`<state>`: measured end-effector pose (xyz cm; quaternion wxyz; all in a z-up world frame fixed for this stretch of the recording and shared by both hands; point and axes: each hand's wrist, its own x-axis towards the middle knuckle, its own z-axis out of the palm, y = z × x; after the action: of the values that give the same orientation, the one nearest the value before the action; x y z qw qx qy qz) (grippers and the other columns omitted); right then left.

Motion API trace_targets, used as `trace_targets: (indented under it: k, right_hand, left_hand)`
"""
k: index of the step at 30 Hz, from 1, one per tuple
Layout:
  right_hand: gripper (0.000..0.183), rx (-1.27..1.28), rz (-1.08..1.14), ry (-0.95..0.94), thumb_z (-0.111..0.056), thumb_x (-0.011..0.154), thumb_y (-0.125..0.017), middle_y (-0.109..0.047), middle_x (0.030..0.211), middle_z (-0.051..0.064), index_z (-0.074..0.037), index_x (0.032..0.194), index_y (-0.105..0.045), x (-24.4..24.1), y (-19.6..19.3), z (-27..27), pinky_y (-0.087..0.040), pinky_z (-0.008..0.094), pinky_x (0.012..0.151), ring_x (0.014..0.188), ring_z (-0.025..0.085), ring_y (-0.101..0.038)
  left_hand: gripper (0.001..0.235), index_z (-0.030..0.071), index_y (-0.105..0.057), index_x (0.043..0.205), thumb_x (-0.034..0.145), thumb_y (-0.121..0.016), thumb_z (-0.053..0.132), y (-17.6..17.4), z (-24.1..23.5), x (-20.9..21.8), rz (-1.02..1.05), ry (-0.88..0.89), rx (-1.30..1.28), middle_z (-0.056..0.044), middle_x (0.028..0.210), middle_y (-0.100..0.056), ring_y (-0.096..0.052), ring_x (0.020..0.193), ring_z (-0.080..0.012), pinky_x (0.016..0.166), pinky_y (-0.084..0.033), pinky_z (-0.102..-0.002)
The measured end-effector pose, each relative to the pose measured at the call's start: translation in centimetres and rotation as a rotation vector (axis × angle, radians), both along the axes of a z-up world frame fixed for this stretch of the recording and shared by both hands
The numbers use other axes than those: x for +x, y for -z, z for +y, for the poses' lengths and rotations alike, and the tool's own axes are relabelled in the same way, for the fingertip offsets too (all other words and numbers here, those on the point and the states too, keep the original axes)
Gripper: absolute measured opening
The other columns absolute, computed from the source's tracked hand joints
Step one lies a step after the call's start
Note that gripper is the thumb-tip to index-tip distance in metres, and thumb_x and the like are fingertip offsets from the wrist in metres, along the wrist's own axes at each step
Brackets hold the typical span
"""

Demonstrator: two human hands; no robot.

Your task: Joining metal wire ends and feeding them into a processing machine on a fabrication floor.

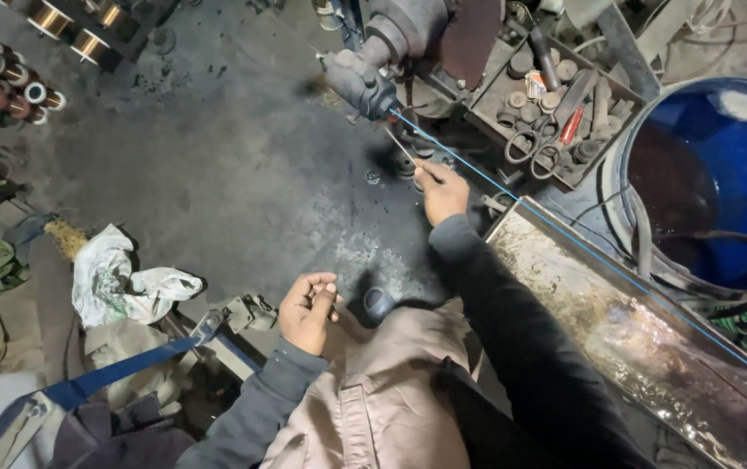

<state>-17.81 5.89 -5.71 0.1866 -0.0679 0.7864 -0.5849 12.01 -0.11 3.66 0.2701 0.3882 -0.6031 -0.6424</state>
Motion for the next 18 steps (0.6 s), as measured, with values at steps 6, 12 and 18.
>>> trace_targets:
  k: [6,12,18]
  right_hand:
    - [0.021,-0.024,0.115,-0.071,-0.024,0.087,-0.079,-0.078,0.101,0.004,-0.027,0.108,-0.083,-0.6,1.2,0.2,-0.052,0.037,0.106,0.108,0.024,-0.07]
    - [0.02,0.026,0.022,-0.025,-0.028,0.088,-0.077,-0.079,0.098,0.001,-0.027,0.107,-0.082,-0.9,1.4,-0.5,-0.053,0.036,0.104,0.107,0.021,-0.071]
    - [0.022,-0.064,-0.042,0.106,-0.024,0.09,-0.073,-0.079,0.096,0.004,-0.021,0.11,-0.082,-1.4,1.2,-1.8,-0.055,0.036,0.103,0.109,0.02,-0.071]
  left_hand:
    - [0.017,-0.004,-0.074,0.106,0.091,-0.066,-0.001,-0.5,0.1,-0.6,-0.01,0.036,0.019,-0.019,0.066,-0.069,-0.059,0.044,-0.0166,0.044,-0.053,-0.029]
    - [0.017,-0.003,-0.074,0.106,0.091,-0.066,0.0,-0.5,0.1,-0.4,-0.02,0.048,0.011,-0.019,0.067,-0.069,-0.061,0.044,-0.0166,0.044,-0.053,-0.029]
    - [0.017,-0.005,-0.074,0.105,0.091,-0.065,-0.002,-0.1,0.0,-0.1,-0.01,0.037,-0.005,-0.02,0.066,-0.069,-0.061,0.044,-0.0171,0.044,-0.054,-0.03]
